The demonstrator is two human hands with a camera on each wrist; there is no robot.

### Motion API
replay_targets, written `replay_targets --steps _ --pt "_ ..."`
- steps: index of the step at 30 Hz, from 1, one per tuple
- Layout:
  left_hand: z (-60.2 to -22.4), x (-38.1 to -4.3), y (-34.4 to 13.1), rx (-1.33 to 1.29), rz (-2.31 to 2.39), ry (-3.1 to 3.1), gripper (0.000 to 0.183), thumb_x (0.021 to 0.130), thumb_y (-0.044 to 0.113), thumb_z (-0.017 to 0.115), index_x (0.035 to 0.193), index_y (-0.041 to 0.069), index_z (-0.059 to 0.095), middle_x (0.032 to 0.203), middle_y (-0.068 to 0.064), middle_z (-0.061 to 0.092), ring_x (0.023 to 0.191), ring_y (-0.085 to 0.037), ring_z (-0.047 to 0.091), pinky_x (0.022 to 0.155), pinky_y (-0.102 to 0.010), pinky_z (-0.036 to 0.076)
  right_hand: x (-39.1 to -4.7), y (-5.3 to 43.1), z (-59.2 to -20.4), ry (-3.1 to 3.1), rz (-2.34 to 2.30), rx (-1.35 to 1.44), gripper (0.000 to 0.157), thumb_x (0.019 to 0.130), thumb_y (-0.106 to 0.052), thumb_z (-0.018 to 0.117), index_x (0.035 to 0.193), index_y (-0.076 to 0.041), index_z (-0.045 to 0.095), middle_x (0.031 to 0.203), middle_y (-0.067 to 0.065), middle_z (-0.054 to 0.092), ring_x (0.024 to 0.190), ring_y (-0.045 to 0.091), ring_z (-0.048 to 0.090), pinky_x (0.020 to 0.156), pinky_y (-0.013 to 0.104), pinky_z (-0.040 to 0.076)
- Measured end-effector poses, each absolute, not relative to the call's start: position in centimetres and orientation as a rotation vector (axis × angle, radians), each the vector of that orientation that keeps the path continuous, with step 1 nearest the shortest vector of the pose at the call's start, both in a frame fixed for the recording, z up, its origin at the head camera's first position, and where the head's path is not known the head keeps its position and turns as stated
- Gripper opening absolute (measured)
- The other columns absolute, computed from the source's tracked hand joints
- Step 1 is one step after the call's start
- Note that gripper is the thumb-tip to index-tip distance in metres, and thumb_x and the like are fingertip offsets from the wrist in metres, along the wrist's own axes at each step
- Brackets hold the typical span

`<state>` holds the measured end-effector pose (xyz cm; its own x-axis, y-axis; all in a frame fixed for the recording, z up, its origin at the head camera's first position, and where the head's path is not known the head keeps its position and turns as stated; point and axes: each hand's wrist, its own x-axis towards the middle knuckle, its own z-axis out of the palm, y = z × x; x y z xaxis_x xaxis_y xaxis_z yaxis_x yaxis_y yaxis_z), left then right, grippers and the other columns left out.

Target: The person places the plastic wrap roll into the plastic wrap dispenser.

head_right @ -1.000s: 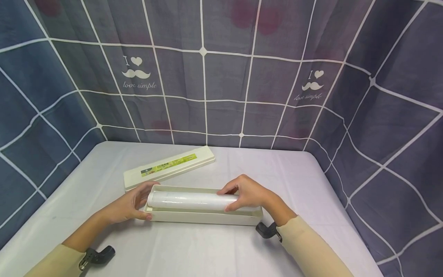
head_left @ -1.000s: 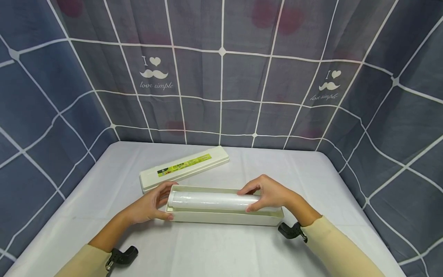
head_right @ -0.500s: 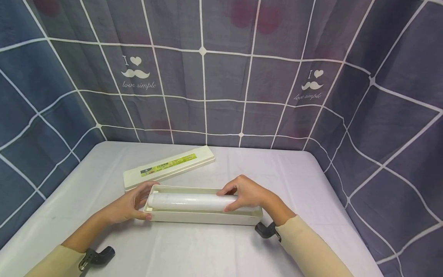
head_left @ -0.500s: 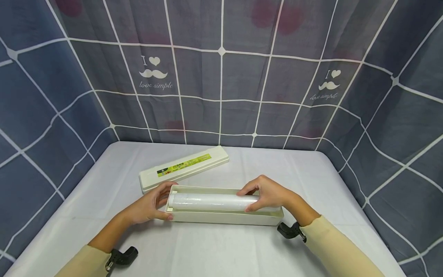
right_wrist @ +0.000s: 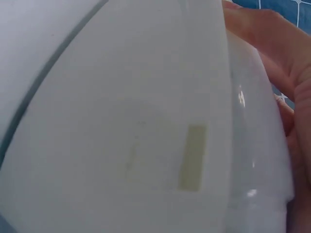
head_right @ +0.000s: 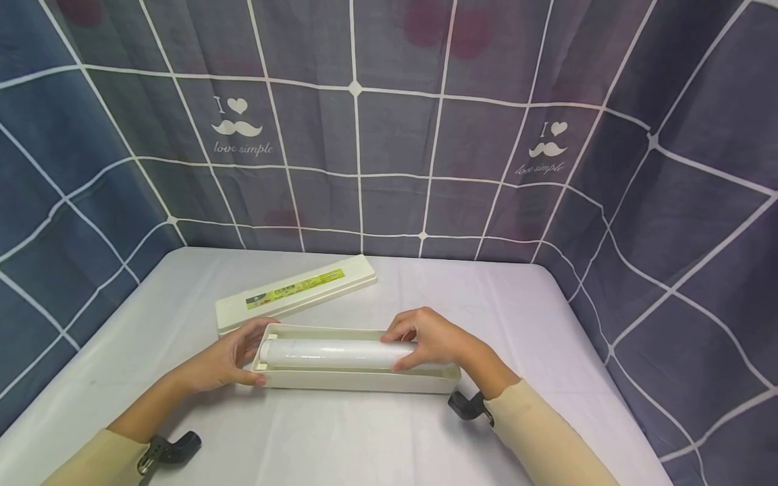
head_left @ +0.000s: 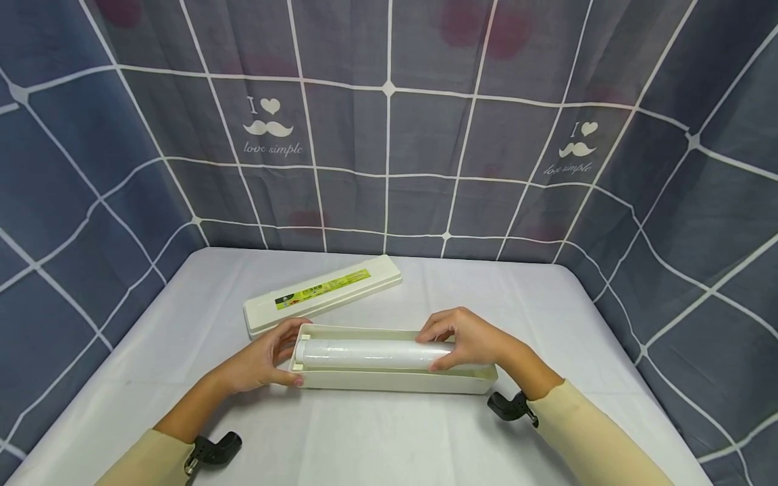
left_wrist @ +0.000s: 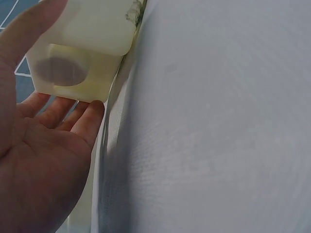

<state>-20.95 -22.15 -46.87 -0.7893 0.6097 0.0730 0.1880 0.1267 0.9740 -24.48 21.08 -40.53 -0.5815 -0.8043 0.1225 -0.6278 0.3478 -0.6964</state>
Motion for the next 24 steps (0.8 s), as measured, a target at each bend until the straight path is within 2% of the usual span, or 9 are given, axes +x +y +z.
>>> replay_targets --steps 10,16,24 --pt "-46.97 -21.04 -22.28 0.758 1.698 2.070 0.101 0.073 -0.001 0.089 0.154 0.004 0.029 0.152 -0.026 0.039 0.132 -0.003 0.051 0.106 -0.016 0.048 -24.17 20.94 -40.75 2.497 -0.994 -1.290 0.038 0.073 -0.019 0.094 0.108 -0.013 0.081 0.102 -0.003 0.079 0.089 0.002 0.073 0.080 0.023 0.061" --pt "-46.93 -20.98 -22.23 0.759 1.699 2.069 0.099 0.073 -0.002 0.089 0.153 0.004 0.030 0.152 -0.026 0.039 0.132 -0.004 0.051 0.107 -0.015 0.047 -24.02 20.88 -40.87 2.514 -0.960 -1.295 0.033 0.073 -0.019 0.094 0.103 -0.018 0.082 0.096 -0.008 0.079 0.082 -0.001 0.070 0.075 0.021 0.061" --pt "-46.99 -21.01 -22.23 0.793 1.695 2.062 0.097 0.075 -0.003 0.088 0.153 0.003 0.030 0.151 -0.029 0.038 0.131 -0.004 0.052 0.106 -0.016 0.047 -24.05 20.93 -41.17 2.523 -0.950 -1.300 0.031 0.072 -0.021 0.094 0.101 -0.020 0.082 0.095 -0.010 0.078 0.080 -0.001 0.068 0.072 0.021 0.060"
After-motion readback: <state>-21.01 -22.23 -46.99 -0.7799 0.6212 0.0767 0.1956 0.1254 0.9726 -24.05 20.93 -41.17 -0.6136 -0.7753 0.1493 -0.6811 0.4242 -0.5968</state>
